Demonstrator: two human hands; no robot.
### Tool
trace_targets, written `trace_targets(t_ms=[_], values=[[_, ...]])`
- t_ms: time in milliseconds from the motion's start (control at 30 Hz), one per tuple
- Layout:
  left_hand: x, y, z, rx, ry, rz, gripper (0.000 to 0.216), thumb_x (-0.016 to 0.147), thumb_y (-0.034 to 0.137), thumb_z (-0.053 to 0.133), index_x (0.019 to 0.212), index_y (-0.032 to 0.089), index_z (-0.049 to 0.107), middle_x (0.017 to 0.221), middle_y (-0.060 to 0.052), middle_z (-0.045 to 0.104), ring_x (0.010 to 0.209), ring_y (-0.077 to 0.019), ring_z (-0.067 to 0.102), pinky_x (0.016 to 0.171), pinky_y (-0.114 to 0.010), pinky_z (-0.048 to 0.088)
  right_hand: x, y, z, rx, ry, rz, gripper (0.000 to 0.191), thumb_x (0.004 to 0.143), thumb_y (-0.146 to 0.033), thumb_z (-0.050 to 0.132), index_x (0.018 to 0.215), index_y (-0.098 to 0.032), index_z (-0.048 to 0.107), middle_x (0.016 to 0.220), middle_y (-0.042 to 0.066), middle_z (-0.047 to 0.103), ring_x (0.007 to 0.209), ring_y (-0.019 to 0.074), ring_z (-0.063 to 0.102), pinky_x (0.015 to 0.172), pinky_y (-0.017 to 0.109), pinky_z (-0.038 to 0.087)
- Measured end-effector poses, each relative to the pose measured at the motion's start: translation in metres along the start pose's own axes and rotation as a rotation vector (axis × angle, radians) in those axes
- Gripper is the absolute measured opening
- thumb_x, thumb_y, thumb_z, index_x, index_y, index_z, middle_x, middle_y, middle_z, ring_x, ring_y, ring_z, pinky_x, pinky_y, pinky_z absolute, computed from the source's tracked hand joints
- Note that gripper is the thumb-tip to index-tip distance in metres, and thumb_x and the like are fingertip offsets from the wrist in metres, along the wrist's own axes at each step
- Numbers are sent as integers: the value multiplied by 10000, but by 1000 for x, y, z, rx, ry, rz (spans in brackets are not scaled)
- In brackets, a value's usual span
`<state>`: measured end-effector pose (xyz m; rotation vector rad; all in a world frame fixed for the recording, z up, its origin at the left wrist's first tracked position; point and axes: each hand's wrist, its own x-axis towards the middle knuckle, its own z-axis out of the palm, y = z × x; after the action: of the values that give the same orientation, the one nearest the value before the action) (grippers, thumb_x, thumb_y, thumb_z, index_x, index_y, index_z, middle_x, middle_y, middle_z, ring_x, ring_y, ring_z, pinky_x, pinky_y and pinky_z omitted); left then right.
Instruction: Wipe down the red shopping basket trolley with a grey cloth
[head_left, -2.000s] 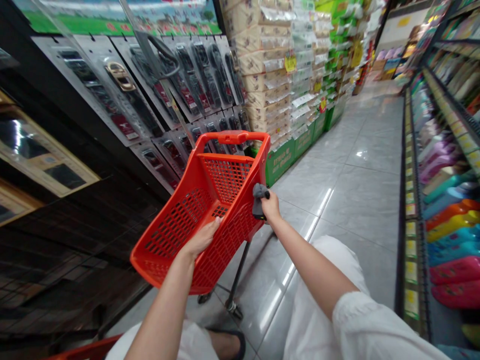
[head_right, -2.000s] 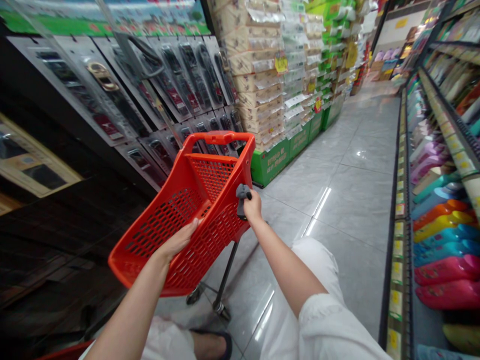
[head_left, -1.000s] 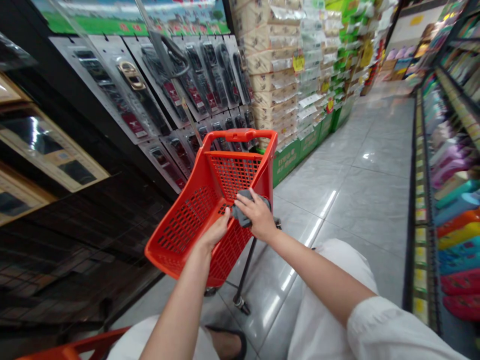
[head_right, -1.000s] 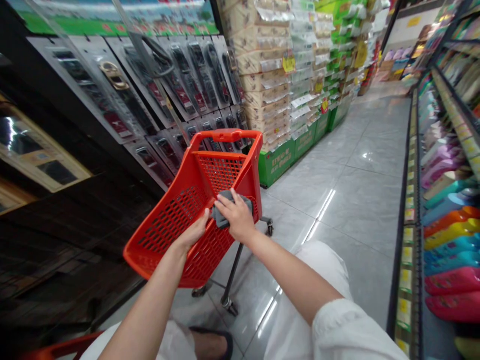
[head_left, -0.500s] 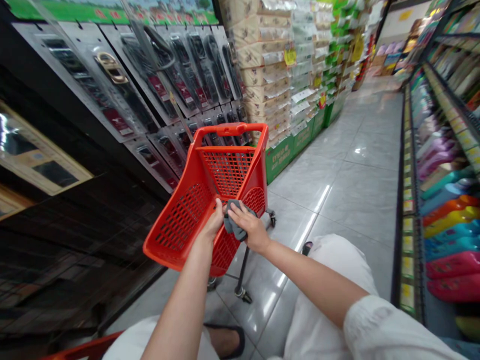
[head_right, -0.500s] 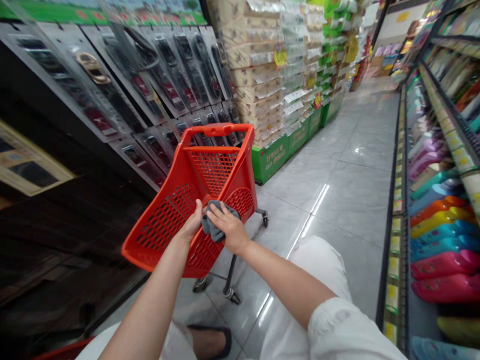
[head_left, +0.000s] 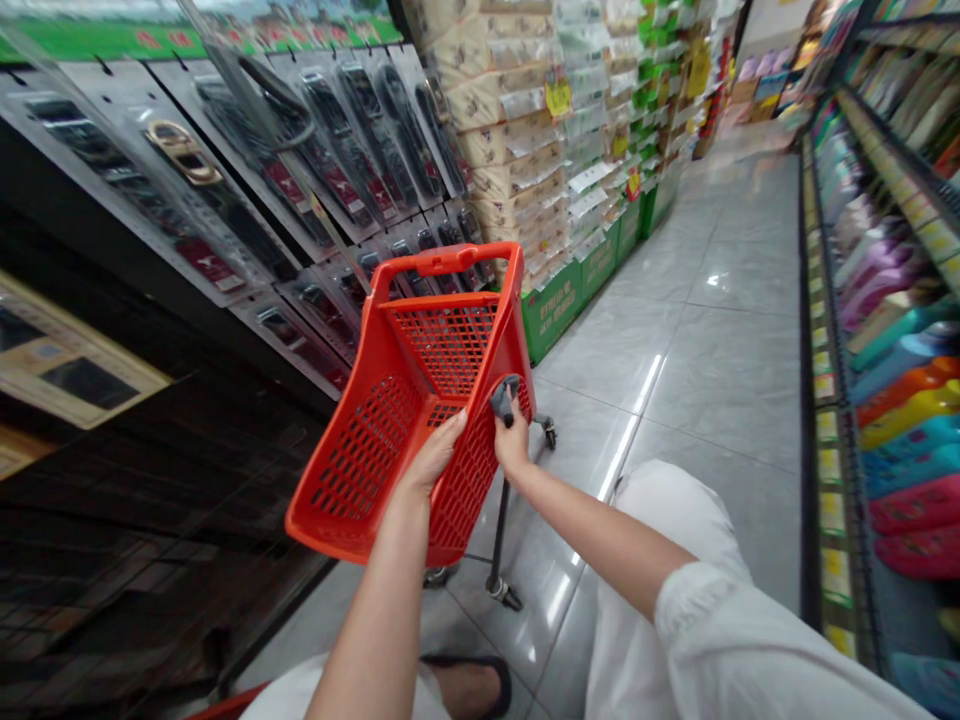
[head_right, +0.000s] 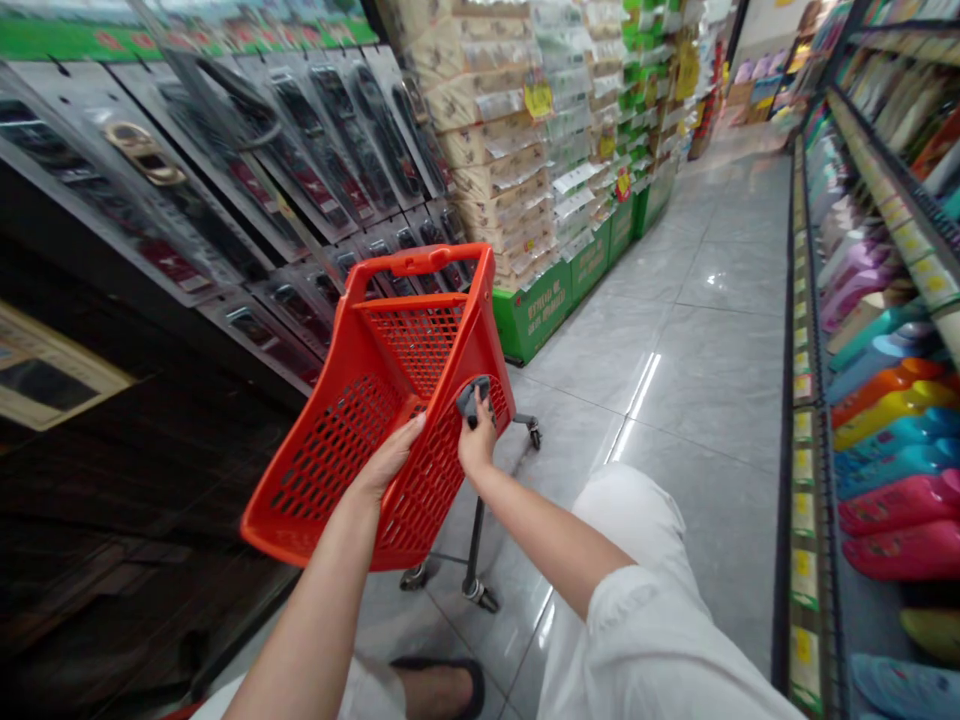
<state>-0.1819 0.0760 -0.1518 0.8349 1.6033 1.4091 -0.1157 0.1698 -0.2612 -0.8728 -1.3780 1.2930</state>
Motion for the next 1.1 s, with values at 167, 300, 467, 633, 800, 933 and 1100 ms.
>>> trace_targets(t_ms=[167,300,467,633,800,933,1100], values=[[6,-1,-2,48,37,25,729,573,664,782,1075,137,748,1274,-140,654,1342,-342,469,1178,-471,275,-53,4,-7,-128,-240,-282,709,809,-28,433,1481,-252,395,1576,43,306,1487,190,200,1210,479,222],[1,0,2,17,23,11,710,609,651,771,1112,151,735,1278,-116,657,1325,-330,491,1167,-458,310,-31,33,-21,-167,-198,-194,689,759,-5,426,1401,-238,513,1521,40,422,1460,192,287,1183,463,292],[-8,6,5,8,0,-19,688,666,654,731,1170,185,715,1268,-94,667,1310,-313,511,1165,-448,315,-9,30,-12,-100,-47,64,673,791,-56,396,1447,-199,445,1405,74,566,1347,186,490,1120,453,403],[-5,6,3,34,17,17,678,635,639,762,1106,152,738,1280,-107,659,1336,-322,480,1185,-450,277,-30,17,-11,-80,-166,-265,725,774,-52,427,1471,-249,410,1554,10,369,1474,161,253,1217,433,215],[-6,4,5,-29,-28,-22,599,723,584,725,1165,180,714,1239,-82,689,1318,-300,504,1165,-443,325,-21,46,-10,33,-25,187,536,804,-133,451,1324,-165,576,1279,112,661,1243,234,592,1076,490,436],[-7,4,6,-51,-44,-51,626,734,577,718,1220,183,686,1226,-88,694,1299,-309,523,1149,-458,350,12,40,-14,68,41,114,533,861,-195,429,1384,-138,509,1386,130,577,1301,202,540,1108,439,408],[-2,1,2,8,7,-15,646,710,588,734,1199,168,695,1257,-103,675,1322,-307,500,1168,-446,315,9,47,-29,-63,-248,-243,679,754,-71,471,1416,-217,489,1550,43,373,1470,166,264,1205,418,238]])
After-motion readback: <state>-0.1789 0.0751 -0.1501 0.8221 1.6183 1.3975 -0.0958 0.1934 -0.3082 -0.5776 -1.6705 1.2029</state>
